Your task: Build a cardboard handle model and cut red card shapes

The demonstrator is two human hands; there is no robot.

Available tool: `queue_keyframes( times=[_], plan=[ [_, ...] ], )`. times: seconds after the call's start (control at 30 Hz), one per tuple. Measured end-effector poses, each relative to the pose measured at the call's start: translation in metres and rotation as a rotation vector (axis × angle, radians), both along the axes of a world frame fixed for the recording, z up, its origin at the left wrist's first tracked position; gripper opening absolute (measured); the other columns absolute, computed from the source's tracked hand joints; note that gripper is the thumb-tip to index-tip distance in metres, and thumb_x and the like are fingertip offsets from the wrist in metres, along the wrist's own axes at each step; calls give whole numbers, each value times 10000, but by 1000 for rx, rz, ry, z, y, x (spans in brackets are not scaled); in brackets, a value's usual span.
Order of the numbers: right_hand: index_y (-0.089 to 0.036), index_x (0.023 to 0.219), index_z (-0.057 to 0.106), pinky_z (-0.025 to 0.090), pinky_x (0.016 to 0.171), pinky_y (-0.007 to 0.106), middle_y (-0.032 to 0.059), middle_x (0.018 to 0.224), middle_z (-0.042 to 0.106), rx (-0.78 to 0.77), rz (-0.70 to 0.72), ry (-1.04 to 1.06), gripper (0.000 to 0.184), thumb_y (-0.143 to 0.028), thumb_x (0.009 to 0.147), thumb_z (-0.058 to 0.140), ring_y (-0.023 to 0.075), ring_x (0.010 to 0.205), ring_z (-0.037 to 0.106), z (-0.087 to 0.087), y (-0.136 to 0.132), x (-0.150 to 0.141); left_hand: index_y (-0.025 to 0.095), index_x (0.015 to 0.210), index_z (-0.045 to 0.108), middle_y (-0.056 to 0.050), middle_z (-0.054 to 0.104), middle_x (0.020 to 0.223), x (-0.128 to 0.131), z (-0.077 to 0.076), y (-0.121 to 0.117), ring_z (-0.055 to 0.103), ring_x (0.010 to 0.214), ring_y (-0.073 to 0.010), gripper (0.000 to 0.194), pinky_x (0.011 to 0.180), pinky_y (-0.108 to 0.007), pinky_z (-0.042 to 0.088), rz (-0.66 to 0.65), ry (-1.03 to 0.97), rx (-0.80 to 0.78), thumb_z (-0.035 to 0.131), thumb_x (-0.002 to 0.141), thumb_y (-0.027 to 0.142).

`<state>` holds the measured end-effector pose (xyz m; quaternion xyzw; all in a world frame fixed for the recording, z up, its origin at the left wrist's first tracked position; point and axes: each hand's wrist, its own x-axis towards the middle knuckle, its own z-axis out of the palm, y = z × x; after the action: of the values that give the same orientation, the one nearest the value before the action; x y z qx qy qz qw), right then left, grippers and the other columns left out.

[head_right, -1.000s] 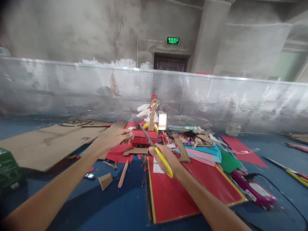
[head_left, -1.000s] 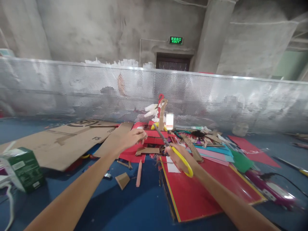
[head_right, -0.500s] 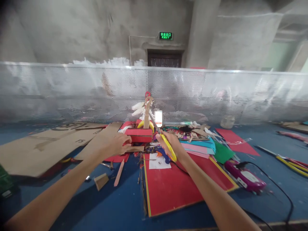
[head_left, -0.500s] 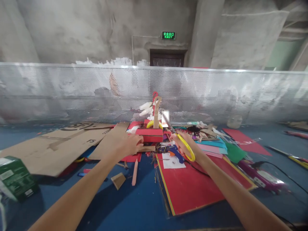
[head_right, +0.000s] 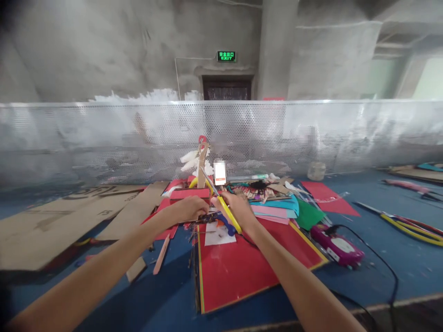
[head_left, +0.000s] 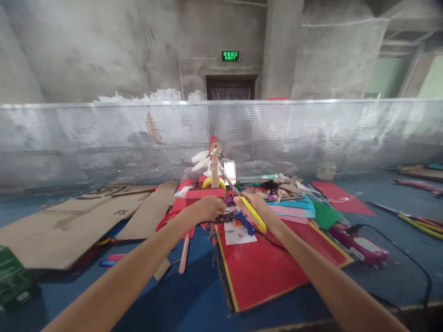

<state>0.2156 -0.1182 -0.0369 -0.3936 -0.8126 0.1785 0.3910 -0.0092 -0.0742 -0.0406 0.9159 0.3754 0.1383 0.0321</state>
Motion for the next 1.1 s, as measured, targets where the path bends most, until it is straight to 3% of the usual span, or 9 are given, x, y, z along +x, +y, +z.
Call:
queue_keyframes(
  times=[0.23,0.53,0.63,0.77,0.9,1.0,1.1],
  plan=[
    [-206,797,544,369,528,240,-4,615,594,-17,-14,3,426,-580,976,445,142,531,551,-3,1,0,180,731,695,-48,693,761,-10,-5,6,623,740,-196,148,703,-286,426,53,75,8,573,805,141],
    [-206,723,490,364,516,237,-20,596,567,37,17,-5,406,-536,958,522,111,486,505,-6,4,0,201,787,644,6,673,715,-15,-8,0,600,641,-162,150,550,-245,352,189,-55,-45,608,684,98],
    [-204,747,514,359,434,224,-21,580,580,-63,73,74,411,-564,946,523,97,403,489,-8,2,0,211,830,649,7,691,732,-22,1,-3,615,629,-166,121,547,-245,380,236,-117,-53,619,726,158],
    [-188,823,575,340,332,212,-4,590,621,-309,164,312,486,-651,930,475,91,325,470,-12,-1,-7,220,965,652,-26,727,882,-34,22,-23,679,770,-179,125,667,-260,472,242,-214,-22,575,873,253],
    [-178,926,613,400,356,209,13,680,684,-513,291,548,441,-610,843,649,98,379,536,-13,-6,-17,228,1016,638,-29,708,973,-37,28,-53,675,875,-167,125,801,-287,512,36,-343,220,534,977,287],
    [-196,1019,594,445,413,198,12,786,713,-632,365,680,447,-497,750,786,97,466,587,-13,-12,-24,235,1071,644,-34,694,1067,-32,20,-65,647,1015,-150,179,932,-289,497,-182,-294,365,484,1009,183],
    [-198,1007,582,428,413,187,-20,674,673,-658,361,680,426,-420,724,810,98,462,564,-15,-15,-30,218,1112,634,-56,681,1109,-26,9,-66,633,1072,-140,227,965,-279,503,-271,-342,433,469,1003,105]
  ],
)
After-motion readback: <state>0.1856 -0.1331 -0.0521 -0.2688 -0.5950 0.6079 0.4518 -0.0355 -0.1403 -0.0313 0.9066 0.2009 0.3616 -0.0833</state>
